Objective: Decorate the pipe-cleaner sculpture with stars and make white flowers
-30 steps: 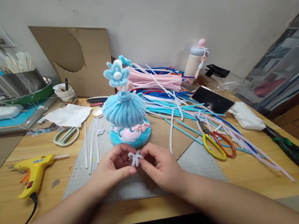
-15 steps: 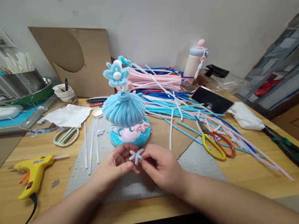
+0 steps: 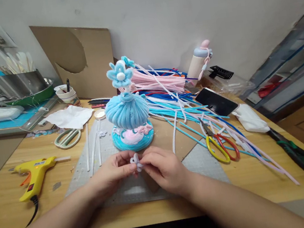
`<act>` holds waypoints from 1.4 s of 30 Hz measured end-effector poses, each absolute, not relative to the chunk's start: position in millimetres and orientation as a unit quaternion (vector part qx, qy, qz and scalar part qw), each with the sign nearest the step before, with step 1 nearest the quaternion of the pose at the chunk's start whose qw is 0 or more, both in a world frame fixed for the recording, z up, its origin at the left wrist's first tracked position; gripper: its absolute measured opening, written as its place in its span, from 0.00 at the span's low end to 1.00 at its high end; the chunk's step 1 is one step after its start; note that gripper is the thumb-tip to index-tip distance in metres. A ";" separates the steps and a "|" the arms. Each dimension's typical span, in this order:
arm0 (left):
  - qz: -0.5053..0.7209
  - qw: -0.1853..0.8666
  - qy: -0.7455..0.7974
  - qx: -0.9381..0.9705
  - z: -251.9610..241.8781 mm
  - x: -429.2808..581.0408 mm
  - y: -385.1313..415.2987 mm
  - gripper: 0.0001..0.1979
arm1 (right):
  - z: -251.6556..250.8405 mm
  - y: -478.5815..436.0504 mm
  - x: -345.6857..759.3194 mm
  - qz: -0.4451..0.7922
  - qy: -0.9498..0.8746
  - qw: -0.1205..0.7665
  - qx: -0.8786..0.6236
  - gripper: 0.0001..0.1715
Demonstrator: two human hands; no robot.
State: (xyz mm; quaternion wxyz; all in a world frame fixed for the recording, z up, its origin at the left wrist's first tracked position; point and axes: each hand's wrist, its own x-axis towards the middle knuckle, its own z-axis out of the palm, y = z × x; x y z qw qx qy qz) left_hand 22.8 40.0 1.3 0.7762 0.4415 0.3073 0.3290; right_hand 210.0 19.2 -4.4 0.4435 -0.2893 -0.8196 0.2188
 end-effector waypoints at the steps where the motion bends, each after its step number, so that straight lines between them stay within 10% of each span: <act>1: 0.319 0.774 0.316 0.447 1.4 22.8 40.2 0.14 | -5.2 19.4 209.7 0.207 -0.823 0.442 -0.290 0.11; 28: 0.317 0.617 0.400 0.599 2.0 22.2 40.4 0.12 | -2.8 16.8 209.4 -0.010 -0.881 0.341 -0.329 0.07; 42: 0.332 0.476 0.419 0.698 -2.4 23.3 41.8 0.06 | -7.3 23.9 193.4 0.675 -0.444 0.359 -0.468 0.15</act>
